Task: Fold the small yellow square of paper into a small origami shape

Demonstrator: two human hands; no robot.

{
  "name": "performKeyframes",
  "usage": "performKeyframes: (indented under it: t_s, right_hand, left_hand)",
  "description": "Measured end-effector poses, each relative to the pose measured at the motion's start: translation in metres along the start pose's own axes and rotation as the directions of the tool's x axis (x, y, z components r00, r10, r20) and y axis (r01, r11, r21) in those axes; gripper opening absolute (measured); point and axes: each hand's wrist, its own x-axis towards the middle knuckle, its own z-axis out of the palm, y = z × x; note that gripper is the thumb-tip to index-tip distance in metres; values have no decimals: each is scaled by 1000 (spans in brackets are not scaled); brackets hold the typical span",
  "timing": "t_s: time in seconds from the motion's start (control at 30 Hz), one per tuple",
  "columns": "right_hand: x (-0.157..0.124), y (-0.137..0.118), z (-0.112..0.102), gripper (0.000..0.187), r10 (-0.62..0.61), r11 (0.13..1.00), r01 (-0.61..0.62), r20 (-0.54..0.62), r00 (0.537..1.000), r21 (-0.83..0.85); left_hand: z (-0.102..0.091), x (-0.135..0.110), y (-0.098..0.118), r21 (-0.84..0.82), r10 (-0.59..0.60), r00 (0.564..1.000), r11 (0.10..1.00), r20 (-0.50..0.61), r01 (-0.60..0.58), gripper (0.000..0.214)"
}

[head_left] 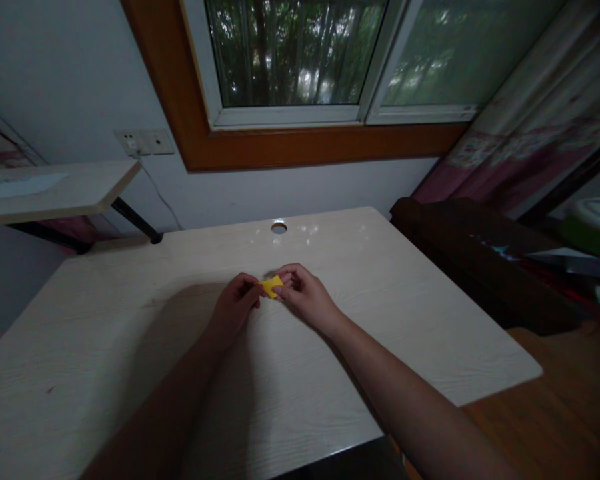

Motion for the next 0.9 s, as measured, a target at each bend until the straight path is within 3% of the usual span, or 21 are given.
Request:
performKeyframes:
  t_s: [0.23,0.47,0.73,0.9]
  right_hand:
    - [-2,-3,2,28,-28,998,28,9,1000,-47]
    - [-6,-9,1,22,-127,987,125,-10,992,-103]
    - [-5,-10,1,17,-116,992,114,-32,993,-59]
    - [-5,-6,2,20,-77,997,77,-15,997,-10]
  left_hand:
    - [-2,1,-8,61,59,998,996,-9,-59,20]
    - [-1,-1,-5,-44,116,993,992,-15,-116,14]
    - [-2,-1,-6,-73,119,993,990,28,-117,11]
    - [-1,0,-5,-51,194,980,979,-43,-196,18]
